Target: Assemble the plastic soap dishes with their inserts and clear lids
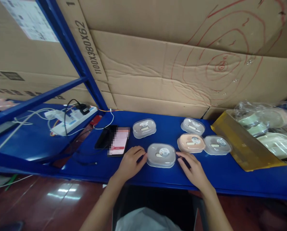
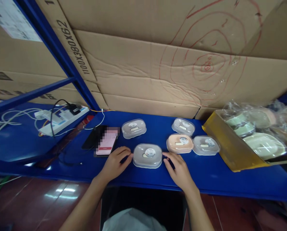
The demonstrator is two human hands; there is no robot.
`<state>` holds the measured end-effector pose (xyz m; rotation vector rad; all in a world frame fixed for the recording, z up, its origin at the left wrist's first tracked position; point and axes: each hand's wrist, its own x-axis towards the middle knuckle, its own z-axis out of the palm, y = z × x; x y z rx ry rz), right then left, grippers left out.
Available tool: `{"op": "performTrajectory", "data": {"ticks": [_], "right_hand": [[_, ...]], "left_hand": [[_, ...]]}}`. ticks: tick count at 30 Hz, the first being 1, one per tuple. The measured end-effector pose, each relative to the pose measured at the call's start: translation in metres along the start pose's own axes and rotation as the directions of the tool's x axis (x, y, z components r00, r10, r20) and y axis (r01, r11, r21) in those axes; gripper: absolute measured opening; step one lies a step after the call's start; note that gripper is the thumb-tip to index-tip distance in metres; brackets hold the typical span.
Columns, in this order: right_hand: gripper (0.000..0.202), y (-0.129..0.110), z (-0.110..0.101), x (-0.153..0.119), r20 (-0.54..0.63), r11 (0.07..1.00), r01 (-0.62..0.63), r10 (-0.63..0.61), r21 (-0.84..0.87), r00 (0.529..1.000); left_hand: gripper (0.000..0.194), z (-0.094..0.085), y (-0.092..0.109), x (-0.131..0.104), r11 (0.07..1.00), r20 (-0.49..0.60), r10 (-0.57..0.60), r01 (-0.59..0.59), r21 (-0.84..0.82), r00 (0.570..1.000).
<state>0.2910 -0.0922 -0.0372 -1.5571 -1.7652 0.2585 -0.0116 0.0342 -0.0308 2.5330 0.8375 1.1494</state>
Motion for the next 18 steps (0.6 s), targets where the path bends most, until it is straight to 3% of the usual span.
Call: {"op": "performTrajectory", "data": {"ticks": [8, 14, 18], "right_hand": [[0.032, -0.0008, -0.0013, 0.0005, 0.032, 1.000, -0.011, 0.012, -0.010, 0.999], [0.039, -0.0009, 0.0000, 0.0009, 0.044, 1.000, -0.005, 0.006, -0.007, 0.999], [0.040, -0.0010, 0.0004, 0.0008, 0.053, 1.000, 0.001, -0.001, -0.007, 0.999]], "left_hand": [[0.011, -0.0012, -0.0005, -0.0018, 0.999, 0.026, -0.027, 0.028, -0.027, 0.999], [0.054, -0.0037, 0.0001, -0.0044, 0.998, 0.134, -0.022, 0.031, -0.061, 0.991], [0.051, -0.0009, -0.0020, -0.0058, 0.999, 0.108, -0.008, 0.012, -0.039, 0.994]]}}
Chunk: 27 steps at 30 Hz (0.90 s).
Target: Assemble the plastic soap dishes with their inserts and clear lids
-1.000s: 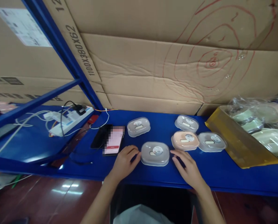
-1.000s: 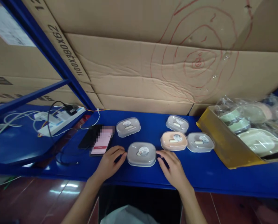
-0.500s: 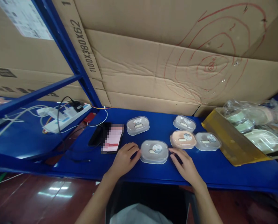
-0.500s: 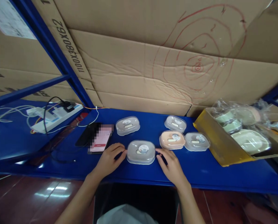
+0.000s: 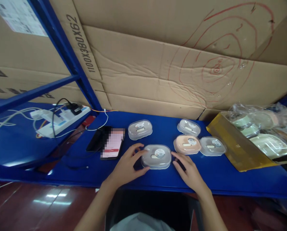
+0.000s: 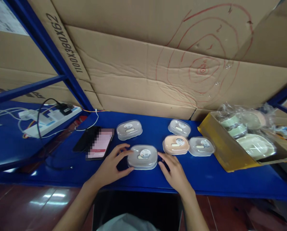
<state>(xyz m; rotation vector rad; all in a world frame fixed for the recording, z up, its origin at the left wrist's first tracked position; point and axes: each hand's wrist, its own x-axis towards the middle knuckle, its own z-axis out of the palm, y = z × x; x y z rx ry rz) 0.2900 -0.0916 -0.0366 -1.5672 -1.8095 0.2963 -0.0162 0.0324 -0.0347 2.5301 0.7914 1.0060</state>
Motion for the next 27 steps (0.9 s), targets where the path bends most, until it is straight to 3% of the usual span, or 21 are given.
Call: {"op": "performTrajectory", "data": {"ticks": [27], "right_hand": [[0.041, -0.0067, -0.0033, 0.0025, 0.043, 0.999, 0.009, -0.008, -0.034, 0.999]], "left_hand": [[0.047, -0.0035, -0.0017, 0.0016, 0.998, 0.102, -0.054, 0.049, 0.044, 0.993]]}}
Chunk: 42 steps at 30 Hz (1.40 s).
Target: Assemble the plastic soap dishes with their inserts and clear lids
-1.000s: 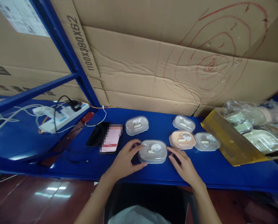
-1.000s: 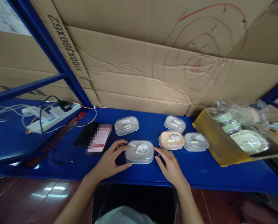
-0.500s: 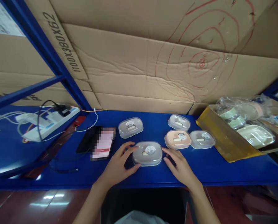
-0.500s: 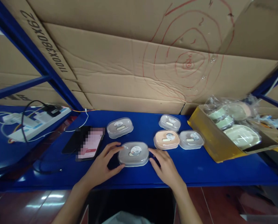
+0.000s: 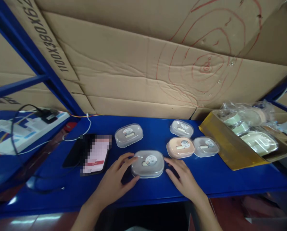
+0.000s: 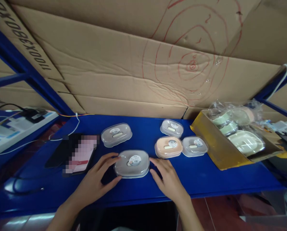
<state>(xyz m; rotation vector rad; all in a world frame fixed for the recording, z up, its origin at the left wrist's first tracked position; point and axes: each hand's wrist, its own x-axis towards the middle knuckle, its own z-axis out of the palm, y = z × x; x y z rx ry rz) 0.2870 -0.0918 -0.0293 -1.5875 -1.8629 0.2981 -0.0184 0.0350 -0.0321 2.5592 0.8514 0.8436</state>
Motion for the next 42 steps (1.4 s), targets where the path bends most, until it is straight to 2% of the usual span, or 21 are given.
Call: {"op": "performTrajectory", "data": {"ticks": [4, 6, 8, 10, 11, 13, 14, 16, 18, 20, 22, 24, 25, 27, 29, 31, 36, 40, 42], "right_hand": [[0.044, -0.002, 0.002, -0.003, -0.027, 1.000, 0.027, -0.027, -0.007, 0.999], [0.044, -0.002, -0.001, -0.005, -0.106, 0.997, 0.076, -0.078, -0.029, 0.991], [0.044, 0.000, -0.012, -0.004, -0.228, 0.988, 0.120, -0.138, -0.094, 0.964], [0.045, 0.007, -0.034, 0.003, -0.270, 0.979, 0.110, -0.154, -0.171, 0.950], [0.046, 0.013, -0.049, 0.010, -0.224, 0.977, 0.088, -0.132, -0.196, 0.966], [0.062, 0.028, -0.078, 0.031, 0.016, 0.977, 0.048, -0.045, -0.208, 0.999], [0.076, 0.036, -0.092, 0.043, 0.133, 0.977, 0.018, 0.011, -0.214, 0.991], [0.091, 0.052, -0.112, 0.069, 0.353, 0.980, -0.036, 0.105, -0.196, 0.930], [0.094, 0.064, -0.120, 0.091, 0.493, 0.989, -0.072, 0.127, -0.130, 0.861], [0.094, 0.071, -0.118, 0.104, 0.530, 0.995, -0.081, 0.096, -0.052, 0.843], [0.090, 0.072, -0.110, 0.107, 0.487, 0.998, -0.060, 0.052, 0.001, 0.872], [0.083, 0.072, -0.100, 0.105, 0.391, 1.000, -0.017, 0.016, 0.000, 0.920], [0.079, 0.072, -0.094, 0.104, 0.327, 1.000, 0.008, 0.001, -0.027, 0.945], [0.075, 0.074, -0.082, 0.103, 0.186, 0.991, 0.058, -0.035, -0.119, 0.982], [0.073, 0.079, -0.069, 0.105, 0.093, 0.969, 0.111, -0.093, -0.221, 0.991], [0.070, 0.085, -0.056, 0.110, 0.065, 0.941, 0.161, -0.148, -0.298, 0.987], [0.056, 0.099, -0.040, 0.115, 0.010, 0.892, 0.164, -0.177, -0.422, 0.984], [0.054, 0.101, -0.036, 0.121, -0.060, 0.891, 0.112, -0.154, -0.441, 0.986], [0.056, 0.099, -0.034, 0.128, -0.051, 0.902, 0.085, -0.117, -0.423, 0.992]], "left_hand": [[0.046, 0.000, 0.001, 0.001, 1.000, -0.035, 0.014, -0.014, 0.002, 0.999], [0.044, 0.000, 0.002, 0.001, 0.999, -0.058, 0.045, -0.044, 0.017, 0.997], [0.041, 0.000, 0.003, 0.000, 0.996, -0.070, 0.080, -0.078, 0.035, 0.994], [0.041, 0.000, 0.004, -0.001, 0.994, -0.074, 0.102, -0.098, 0.045, 0.992], [0.041, 0.000, 0.004, -0.001, 0.993, -0.072, 0.107, -0.103, 0.050, 0.992], [0.040, 0.000, 0.004, 0.001, 0.992, -0.053, 0.112, -0.108, 0.073, 0.992], [0.040, -0.001, 0.004, 0.005, 0.990, -0.029, 0.114, -0.111, 0.091, 0.993], [0.042, -0.005, 0.006, 0.017, 0.984, 0.066, 0.114, -0.122, 0.127, 0.991], [0.045, -0.011, 0.009, 0.037, 0.981, 0.200, 0.101, -0.131, 0.145, 0.975], [0.044, -0.020, 0.012, 0.058, 0.982, 0.323, 0.070, -0.123, 0.146, 0.944], [0.048, -0.029, 0.014, 0.079, 0.983, 0.396, 0.048, -0.115, 0.146, 0.917], [0.050, -0.034, 0.013, 0.096, 0.990, 0.415, 0.040, -0.091, 0.104, 0.909], [0.051, -0.034, 0.011, 0.104, 0.992, 0.393, 0.033, -0.077, 0.096, 0.919], [0.048, -0.030, 0.005, 0.117, 0.987, 0.279, 0.017, -0.060, 0.148, 0.960], [0.046, -0.020, -0.004, 0.126, 0.961, 0.129, 0.007, -0.043, 0.273, 0.992], [0.045, -0.008, -0.012, 0.131, 0.931, 0.031, -0.008, -0.004, 0.365, 0.999], [0.048, 0.006, -0.025, 0.127, 0.906, -0.025, -0.085, 0.088, 0.413, 0.996], [0.055, 0.009, -0.029, 0.122, 0.908, 0.016, -0.049, 0.038, 0.418, 0.999], [0.065, 0.009, -0.030, 0.120, 0.901, 0.047, -0.023, 0.001, 0.435, 0.999]]}}
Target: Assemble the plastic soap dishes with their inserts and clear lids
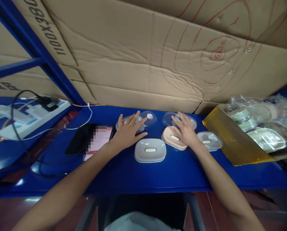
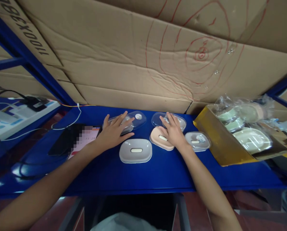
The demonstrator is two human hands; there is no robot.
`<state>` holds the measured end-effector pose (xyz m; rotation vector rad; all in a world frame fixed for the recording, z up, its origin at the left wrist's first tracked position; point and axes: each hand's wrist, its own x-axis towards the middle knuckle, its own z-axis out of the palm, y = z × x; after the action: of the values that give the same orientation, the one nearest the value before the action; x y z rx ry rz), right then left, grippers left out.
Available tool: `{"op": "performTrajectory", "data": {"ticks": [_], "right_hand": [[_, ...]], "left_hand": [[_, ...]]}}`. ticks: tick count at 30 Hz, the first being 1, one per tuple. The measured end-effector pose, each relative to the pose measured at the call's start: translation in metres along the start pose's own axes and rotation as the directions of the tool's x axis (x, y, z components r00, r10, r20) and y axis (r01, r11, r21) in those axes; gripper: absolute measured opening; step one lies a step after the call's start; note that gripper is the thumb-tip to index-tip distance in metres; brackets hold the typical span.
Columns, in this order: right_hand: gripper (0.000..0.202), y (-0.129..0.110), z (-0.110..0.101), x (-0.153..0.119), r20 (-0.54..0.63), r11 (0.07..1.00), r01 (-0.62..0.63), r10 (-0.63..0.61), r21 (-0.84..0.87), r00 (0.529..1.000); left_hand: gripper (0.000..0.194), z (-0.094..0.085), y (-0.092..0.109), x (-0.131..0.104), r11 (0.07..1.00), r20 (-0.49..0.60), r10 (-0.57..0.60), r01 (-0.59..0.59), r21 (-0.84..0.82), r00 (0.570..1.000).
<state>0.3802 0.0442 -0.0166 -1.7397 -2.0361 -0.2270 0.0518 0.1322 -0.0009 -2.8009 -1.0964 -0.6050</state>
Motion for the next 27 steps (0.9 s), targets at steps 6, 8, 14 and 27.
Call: {"op": "performTrajectory", "data": {"ticks": [6, 8, 14, 27], "right_hand": [[0.074, 0.014, -0.014, 0.016, 0.078, 0.990, -0.110, 0.103, 0.086, 0.992], [0.078, 0.031, -0.022, 0.009, 0.075, 0.980, -0.199, 0.198, 0.008, 0.977], [0.069, 0.062, -0.029, -0.012, 0.134, 0.961, -0.272, 0.277, -0.054, 0.952], [0.049, 0.036, -0.037, -0.006, 0.017, 0.930, -0.321, 0.329, -0.180, 0.944]], "left_hand": [[0.093, -0.013, -0.016, -0.003, 0.982, 0.061, -0.184, 0.180, 0.061, 0.981], [0.092, -0.020, -0.027, -0.001, 0.963, 0.094, -0.269, 0.265, 0.045, 0.959], [0.066, -0.023, -0.047, 0.008, 0.888, 0.095, -0.425, 0.435, -0.146, 0.900], [0.041, -0.005, -0.048, 0.007, 0.948, -0.055, -0.316, 0.312, -0.062, 0.947]]}}
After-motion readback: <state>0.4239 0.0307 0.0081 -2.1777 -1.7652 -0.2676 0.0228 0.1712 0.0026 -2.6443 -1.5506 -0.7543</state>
